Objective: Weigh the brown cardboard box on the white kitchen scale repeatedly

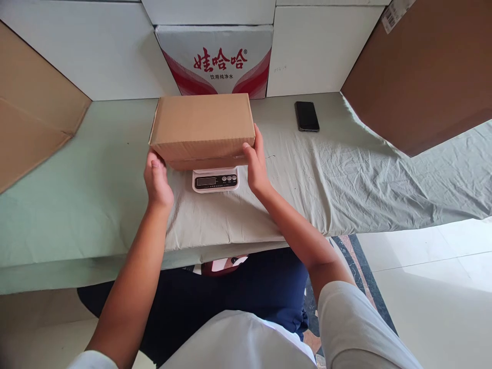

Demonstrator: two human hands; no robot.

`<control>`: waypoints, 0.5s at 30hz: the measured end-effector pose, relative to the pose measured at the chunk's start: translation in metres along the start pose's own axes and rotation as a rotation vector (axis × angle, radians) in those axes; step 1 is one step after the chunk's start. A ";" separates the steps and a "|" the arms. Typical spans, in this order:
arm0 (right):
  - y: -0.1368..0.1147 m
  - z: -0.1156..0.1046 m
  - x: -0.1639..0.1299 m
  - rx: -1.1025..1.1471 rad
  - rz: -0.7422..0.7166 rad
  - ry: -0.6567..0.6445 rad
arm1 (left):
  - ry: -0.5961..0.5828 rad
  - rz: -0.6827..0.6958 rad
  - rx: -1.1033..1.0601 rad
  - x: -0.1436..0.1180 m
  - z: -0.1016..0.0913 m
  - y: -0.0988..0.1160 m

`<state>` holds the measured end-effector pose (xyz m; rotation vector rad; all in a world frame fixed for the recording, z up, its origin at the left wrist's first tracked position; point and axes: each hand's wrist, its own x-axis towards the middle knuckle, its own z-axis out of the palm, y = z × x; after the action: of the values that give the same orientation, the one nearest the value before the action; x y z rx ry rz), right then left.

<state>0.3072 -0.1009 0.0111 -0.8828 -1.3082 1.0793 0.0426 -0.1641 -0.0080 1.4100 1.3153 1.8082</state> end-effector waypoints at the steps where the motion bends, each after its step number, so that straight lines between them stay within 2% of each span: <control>1: 0.000 -0.003 0.001 -0.001 0.001 0.029 | 0.044 0.041 0.011 0.002 -0.003 0.001; 4: 0.001 -0.015 0.007 0.031 -0.001 0.117 | 0.190 0.069 -0.002 0.006 -0.013 0.001; 7: 0.002 -0.026 0.013 0.047 0.015 0.143 | 0.243 0.020 -0.035 0.008 -0.018 -0.003; 15: 0.007 -0.028 0.019 0.060 0.079 0.161 | 0.101 -0.013 -0.120 0.007 -0.021 -0.023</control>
<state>0.3331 -0.0790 0.0073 -0.9625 -1.1105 1.0806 0.0171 -0.1566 -0.0259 1.2592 1.2386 1.9378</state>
